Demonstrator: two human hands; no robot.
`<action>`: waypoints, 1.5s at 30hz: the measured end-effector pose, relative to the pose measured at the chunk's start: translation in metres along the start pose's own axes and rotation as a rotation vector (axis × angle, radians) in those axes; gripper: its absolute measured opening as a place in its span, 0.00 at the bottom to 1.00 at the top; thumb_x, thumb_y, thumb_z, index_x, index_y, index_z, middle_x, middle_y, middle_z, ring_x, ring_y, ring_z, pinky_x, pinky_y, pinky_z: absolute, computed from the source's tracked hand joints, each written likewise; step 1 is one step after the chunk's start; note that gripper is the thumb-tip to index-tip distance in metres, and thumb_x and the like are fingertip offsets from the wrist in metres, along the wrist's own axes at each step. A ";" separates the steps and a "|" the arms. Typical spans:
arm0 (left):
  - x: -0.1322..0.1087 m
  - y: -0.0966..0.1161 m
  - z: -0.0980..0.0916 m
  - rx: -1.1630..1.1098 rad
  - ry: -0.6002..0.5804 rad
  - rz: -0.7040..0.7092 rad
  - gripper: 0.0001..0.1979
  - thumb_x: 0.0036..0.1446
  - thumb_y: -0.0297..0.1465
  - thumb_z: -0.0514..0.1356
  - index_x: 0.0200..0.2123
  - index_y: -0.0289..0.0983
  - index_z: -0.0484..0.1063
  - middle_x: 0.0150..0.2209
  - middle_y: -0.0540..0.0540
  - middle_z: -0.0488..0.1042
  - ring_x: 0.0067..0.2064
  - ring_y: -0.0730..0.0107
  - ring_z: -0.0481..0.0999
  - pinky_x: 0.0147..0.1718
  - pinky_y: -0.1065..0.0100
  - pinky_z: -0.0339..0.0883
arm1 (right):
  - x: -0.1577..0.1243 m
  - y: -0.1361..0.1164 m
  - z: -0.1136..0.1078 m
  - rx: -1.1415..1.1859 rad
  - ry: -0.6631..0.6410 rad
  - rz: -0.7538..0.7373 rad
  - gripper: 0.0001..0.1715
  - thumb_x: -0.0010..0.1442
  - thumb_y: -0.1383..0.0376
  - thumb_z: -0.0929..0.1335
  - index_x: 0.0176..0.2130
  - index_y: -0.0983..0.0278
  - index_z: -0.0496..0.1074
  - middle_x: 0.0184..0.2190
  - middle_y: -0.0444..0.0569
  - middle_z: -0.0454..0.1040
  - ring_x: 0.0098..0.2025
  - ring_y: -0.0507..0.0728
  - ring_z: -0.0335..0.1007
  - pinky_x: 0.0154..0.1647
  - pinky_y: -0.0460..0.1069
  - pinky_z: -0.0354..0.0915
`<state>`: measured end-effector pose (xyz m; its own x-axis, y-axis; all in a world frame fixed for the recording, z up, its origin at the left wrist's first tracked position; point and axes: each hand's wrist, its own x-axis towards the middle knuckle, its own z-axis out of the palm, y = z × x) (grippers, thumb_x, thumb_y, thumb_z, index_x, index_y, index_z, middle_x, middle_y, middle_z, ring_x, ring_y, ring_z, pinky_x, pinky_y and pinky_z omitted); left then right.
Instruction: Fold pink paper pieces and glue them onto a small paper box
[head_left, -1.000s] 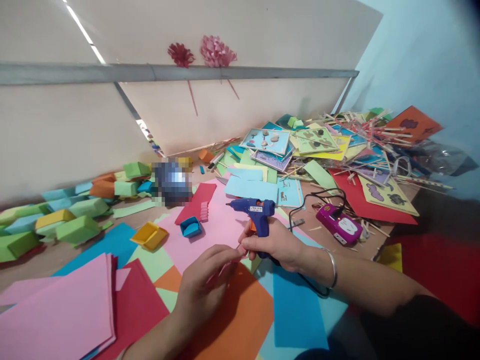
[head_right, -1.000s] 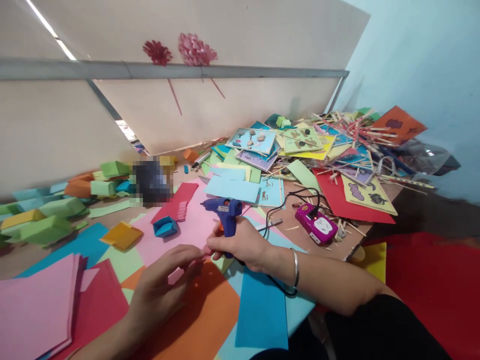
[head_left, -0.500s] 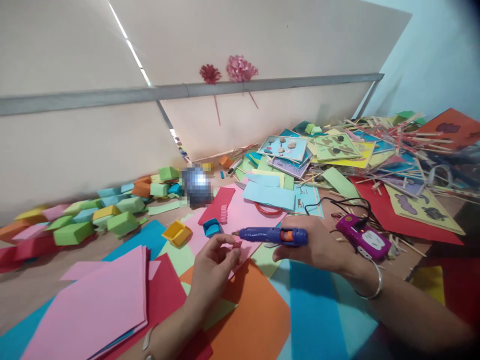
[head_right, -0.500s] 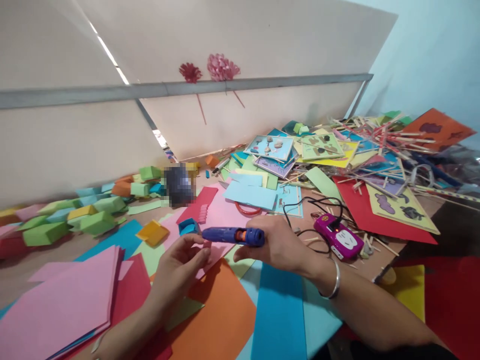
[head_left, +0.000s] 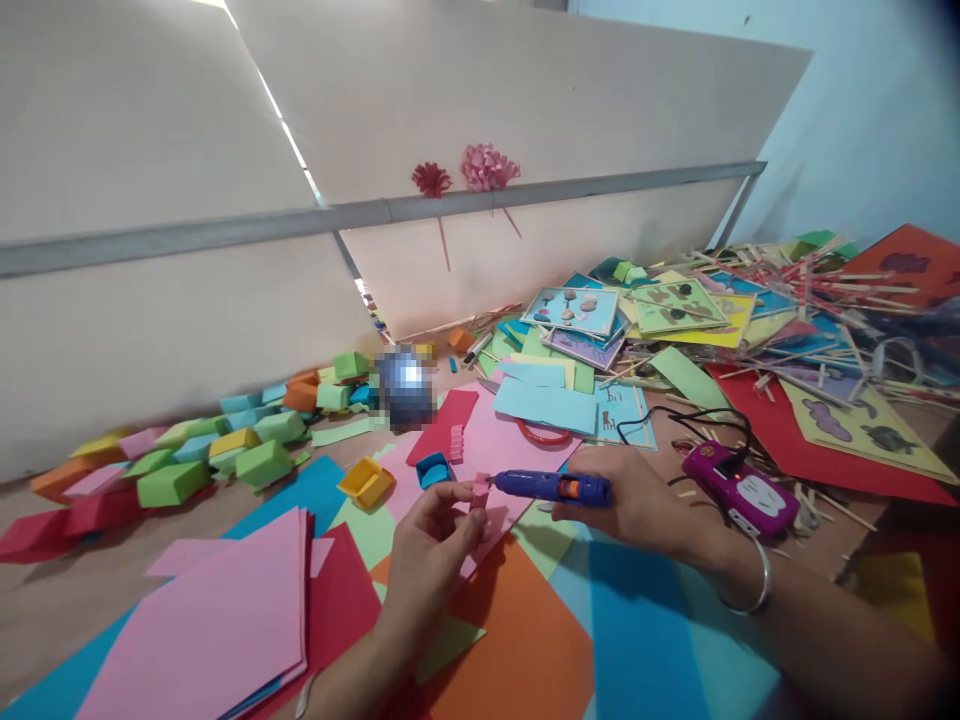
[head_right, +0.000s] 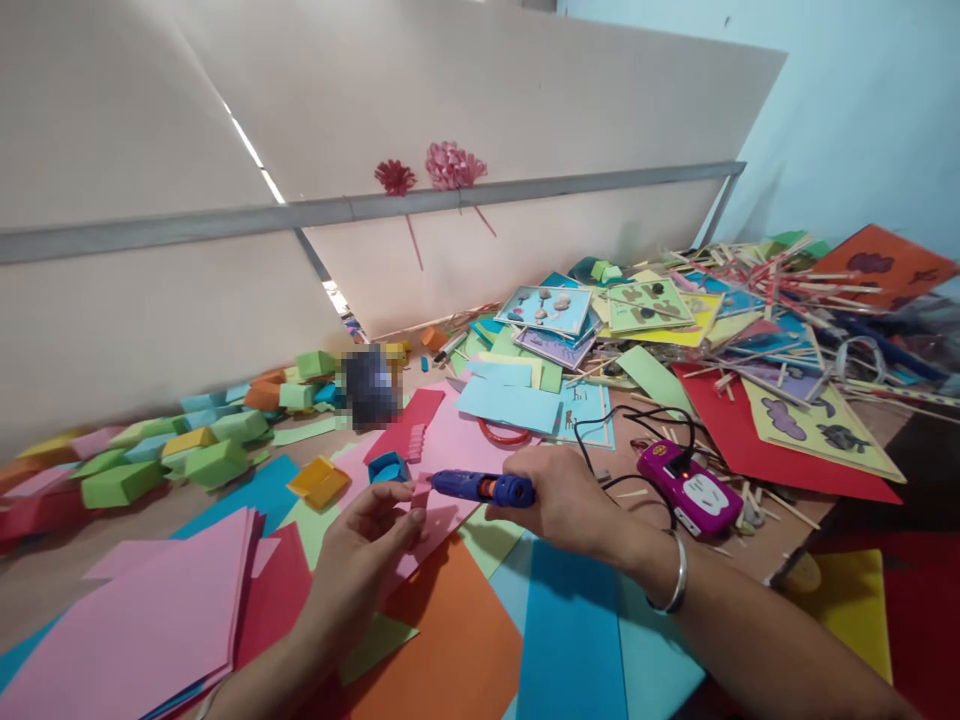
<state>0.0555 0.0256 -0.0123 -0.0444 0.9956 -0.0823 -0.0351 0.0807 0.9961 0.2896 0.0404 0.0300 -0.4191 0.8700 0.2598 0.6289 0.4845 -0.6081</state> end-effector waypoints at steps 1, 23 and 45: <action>0.000 0.000 0.000 0.008 -0.005 -0.001 0.15 0.46 0.37 0.70 0.33 0.37 0.70 0.23 0.53 0.72 0.24 0.75 0.70 0.25 0.72 0.69 | 0.000 0.000 0.001 -0.006 -0.003 0.010 0.19 0.54 0.57 0.74 0.23 0.64 0.66 0.21 0.43 0.67 0.24 0.51 0.58 0.26 0.47 0.48; -0.001 -0.007 -0.003 0.372 -0.022 0.211 0.05 0.52 0.34 0.62 0.29 0.39 0.70 0.30 0.48 0.79 0.23 0.72 0.73 0.21 0.73 0.65 | -0.002 0.002 0.005 -0.057 -0.021 0.014 0.18 0.54 0.62 0.72 0.21 0.63 0.63 0.21 0.43 0.68 0.24 0.50 0.58 0.25 0.47 0.46; -0.001 -0.005 0.000 0.270 -0.040 0.075 0.09 0.49 0.36 0.65 0.30 0.38 0.70 0.23 0.53 0.73 0.22 0.74 0.70 0.20 0.74 0.63 | -0.002 -0.001 -0.004 -0.142 -0.002 -0.023 0.10 0.50 0.72 0.66 0.22 0.63 0.60 0.21 0.43 0.66 0.24 0.50 0.56 0.25 0.46 0.46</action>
<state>0.0557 0.0243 -0.0169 0.0031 0.9999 -0.0125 0.2347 0.0114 0.9720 0.2928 0.0384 0.0334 -0.4353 0.8586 0.2708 0.7056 0.5122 -0.4896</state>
